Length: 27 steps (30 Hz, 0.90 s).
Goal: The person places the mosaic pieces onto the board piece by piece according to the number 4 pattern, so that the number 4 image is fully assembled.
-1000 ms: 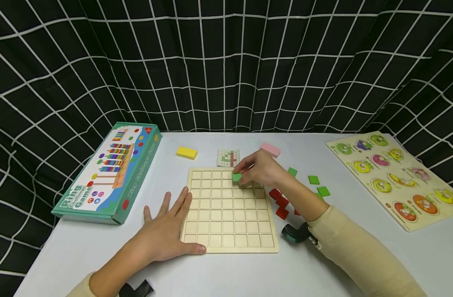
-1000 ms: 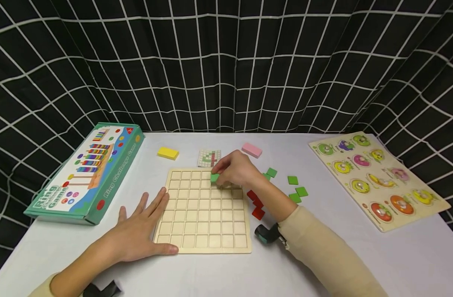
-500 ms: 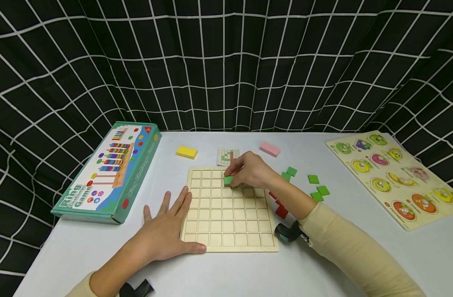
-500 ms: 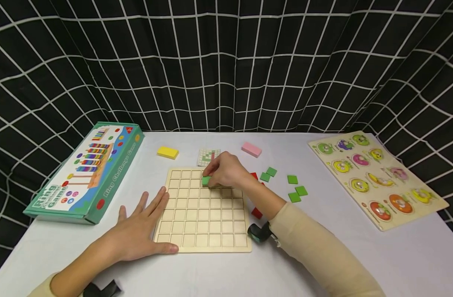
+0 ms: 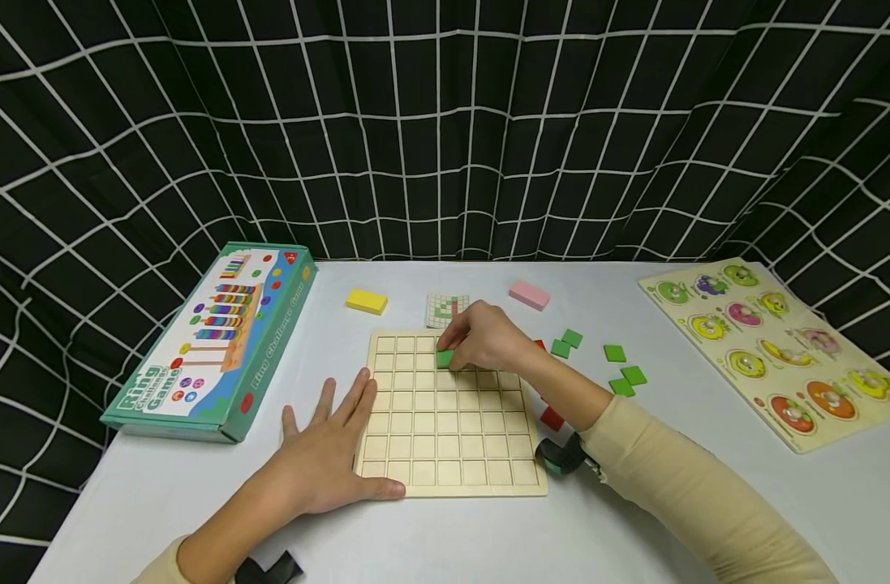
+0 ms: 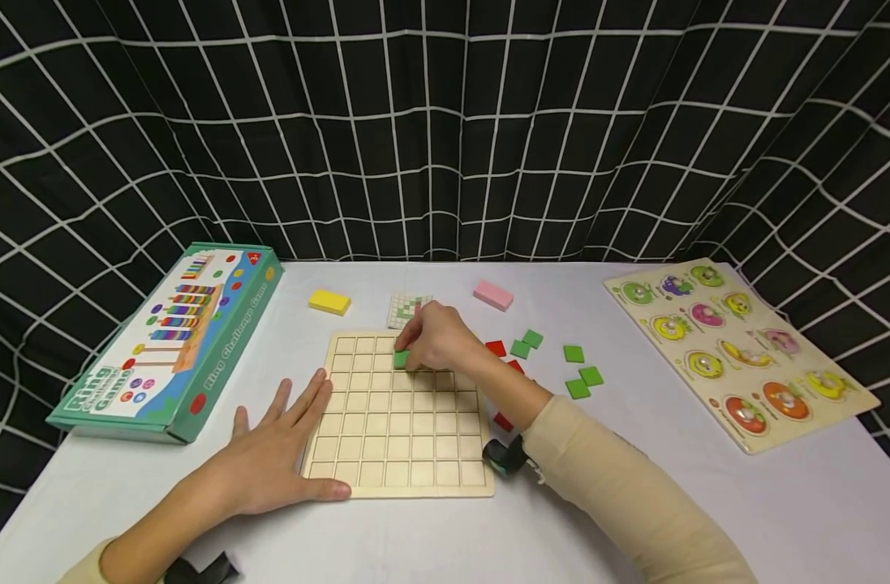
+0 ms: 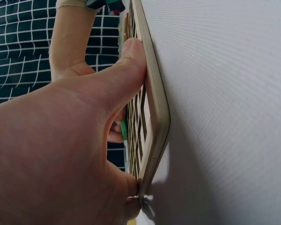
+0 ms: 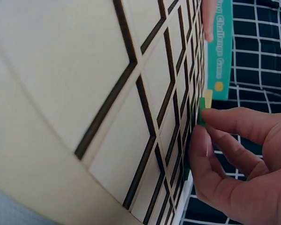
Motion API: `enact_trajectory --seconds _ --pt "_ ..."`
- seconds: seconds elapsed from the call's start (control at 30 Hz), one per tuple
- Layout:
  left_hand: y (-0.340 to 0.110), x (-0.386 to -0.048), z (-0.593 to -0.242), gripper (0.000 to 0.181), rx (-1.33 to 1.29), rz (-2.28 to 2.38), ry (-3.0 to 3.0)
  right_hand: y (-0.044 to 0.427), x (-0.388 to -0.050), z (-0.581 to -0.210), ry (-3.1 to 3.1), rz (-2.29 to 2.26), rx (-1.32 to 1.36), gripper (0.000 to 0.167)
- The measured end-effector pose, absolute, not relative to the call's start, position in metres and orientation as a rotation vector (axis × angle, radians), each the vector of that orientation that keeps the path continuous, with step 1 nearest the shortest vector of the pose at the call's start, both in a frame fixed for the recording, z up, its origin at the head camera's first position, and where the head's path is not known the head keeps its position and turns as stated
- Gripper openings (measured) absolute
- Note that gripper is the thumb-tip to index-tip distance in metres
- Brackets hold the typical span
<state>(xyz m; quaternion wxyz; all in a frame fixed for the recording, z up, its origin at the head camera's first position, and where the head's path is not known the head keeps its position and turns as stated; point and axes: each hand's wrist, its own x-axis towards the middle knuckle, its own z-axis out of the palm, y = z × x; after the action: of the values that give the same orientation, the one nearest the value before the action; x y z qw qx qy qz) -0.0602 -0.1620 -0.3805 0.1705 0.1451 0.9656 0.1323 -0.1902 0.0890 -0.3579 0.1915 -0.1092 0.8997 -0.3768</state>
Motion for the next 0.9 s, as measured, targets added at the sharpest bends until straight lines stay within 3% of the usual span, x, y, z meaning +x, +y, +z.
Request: enact_trajectory --seconds 0.9 --pt "-0.1619 -0.0602 -0.3793 0.137 0.414 0.378 2.736 0.0892 -0.1888 -0.3585 2.518 -1.073 -0.390 0.027"
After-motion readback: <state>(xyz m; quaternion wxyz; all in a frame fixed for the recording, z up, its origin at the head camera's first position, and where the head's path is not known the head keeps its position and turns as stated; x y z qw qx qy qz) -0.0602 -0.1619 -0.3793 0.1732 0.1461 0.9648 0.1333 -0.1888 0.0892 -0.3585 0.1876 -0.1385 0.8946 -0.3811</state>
